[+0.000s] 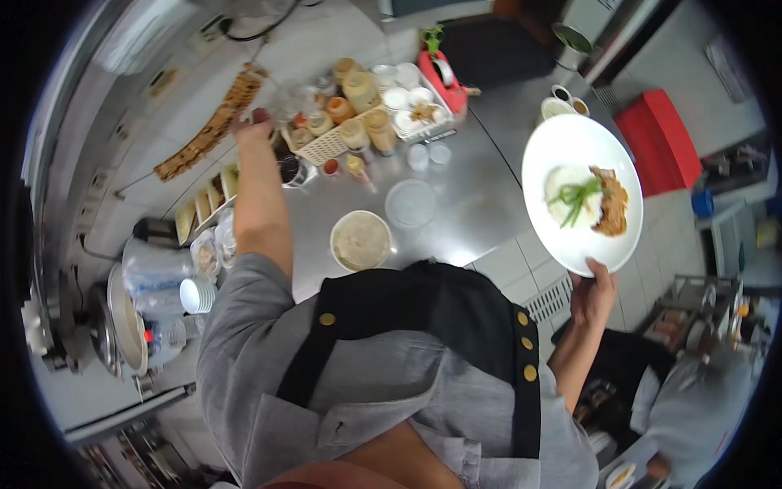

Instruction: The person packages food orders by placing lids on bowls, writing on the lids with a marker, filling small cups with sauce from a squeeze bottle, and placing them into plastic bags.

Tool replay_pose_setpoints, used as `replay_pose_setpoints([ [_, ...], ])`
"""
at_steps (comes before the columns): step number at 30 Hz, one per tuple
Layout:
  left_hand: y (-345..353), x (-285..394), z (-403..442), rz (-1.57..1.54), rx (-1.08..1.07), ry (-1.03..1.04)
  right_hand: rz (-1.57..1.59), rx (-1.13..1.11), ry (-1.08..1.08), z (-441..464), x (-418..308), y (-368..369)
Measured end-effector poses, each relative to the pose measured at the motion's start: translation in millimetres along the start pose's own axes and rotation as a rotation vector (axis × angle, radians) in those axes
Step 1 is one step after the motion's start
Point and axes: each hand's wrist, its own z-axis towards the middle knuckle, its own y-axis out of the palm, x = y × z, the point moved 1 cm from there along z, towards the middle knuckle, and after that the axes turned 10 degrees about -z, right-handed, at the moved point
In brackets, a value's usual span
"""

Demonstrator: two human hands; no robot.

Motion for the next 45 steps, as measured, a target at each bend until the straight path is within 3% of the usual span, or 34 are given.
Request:
replay_pose_setpoints([
  [2,5,3,-20,0.114,0.12,-0.029,0.007,-0.03,0.003,14,5,-7],
  [6,5,-1,-81,0.22,0.099,0.063,-0.011,-0.081,-0.002,48,-1,-6],
  [8,0,-8,-115,0.372,-0.425,0.138,-0.023,-0.118,-0.012,75,-8,-6],
  [9,0,-21,-149,0.376,-0.412,0.141,-0.035,-0.116,-0.018,88,-17,0],
  [11,5,-78,-243,0.867,-0.715,0.395,-0.054,-0.121,-0.019,115,-30,2],
  [13,-3,-142,-266,1.297,-1.029,0.479,-0.083,-0.198,-0.014,145,-44,4],
  [15,-26,-218,-247,1.707,-1.164,0.526,-0.089,-0.215,-0.005,171,-53,-4],
  [17,-37,-281,-245,2.065,-1.056,0.78,-0.089,-0.304,0.016,198,-69,-3],
  [18,-44,-305,-231,2.07,-1.056,0.78,-0.117,-0.33,0.009,212,-76,-5],
  [20,-58,-350,-195,2.401,-1.06,0.78,-0.15,-0.34,0.02,233,-94,-8],
  [21,-68,-365,-190,2.398,-1.067,0.787,-0.187,-0.346,0.029,238,-102,-13],
  [23,-81,-387,-180,2.48,-1.01,1.016,-0.21,-0.36,0.018,260,-111,-15],
  [26,-87,-395,-178,2.552,-0.968,1.001,-0.233,-0.37,0.022,289,-123,-8],
  [29,-95,-388,-169,2.485,-0.853,0.955,-0.232,-0.375,0.049,319,-130,5],
  [32,-46,-369,-226,2.312,-0.749,0.883,-0.232,-0.43,0.084,355,-121,27],
  [34,1,-367,-279,1.726,-0.652,0.766,-0.215,-0.44,0.094,378,-114,48],
  [35,12,-373,-293,1.727,-0.66,0.753,-0.208,-0.44,0.107,376,-116,49],
  [37,34,-392,-285,1.02,-0.802,0.463,-0.201,-0.442,0.117,394,-103,77],
  [38,44,-403,-286,0.895,-0.745,0.306,-0.194,-0.458,0.108,401,-98,90],
  [39,54,-413,-282,0.895,-0.742,0.312,-0.186,-0.474,0.099,407,-92,103],
  [41,69,-435,-274,0.663,-0.511,0.022,-0.155,-0.457,0.119,418,-76,127],
  [43,70,-458,-271,0.648,-0.451,0.028,-0.145,-0.424,0.113,415,-75,136],
  [45,64,-478,-253,0.688,-0.451,0.209,-0.171,-0.437,0.142,430,-62,150],
])
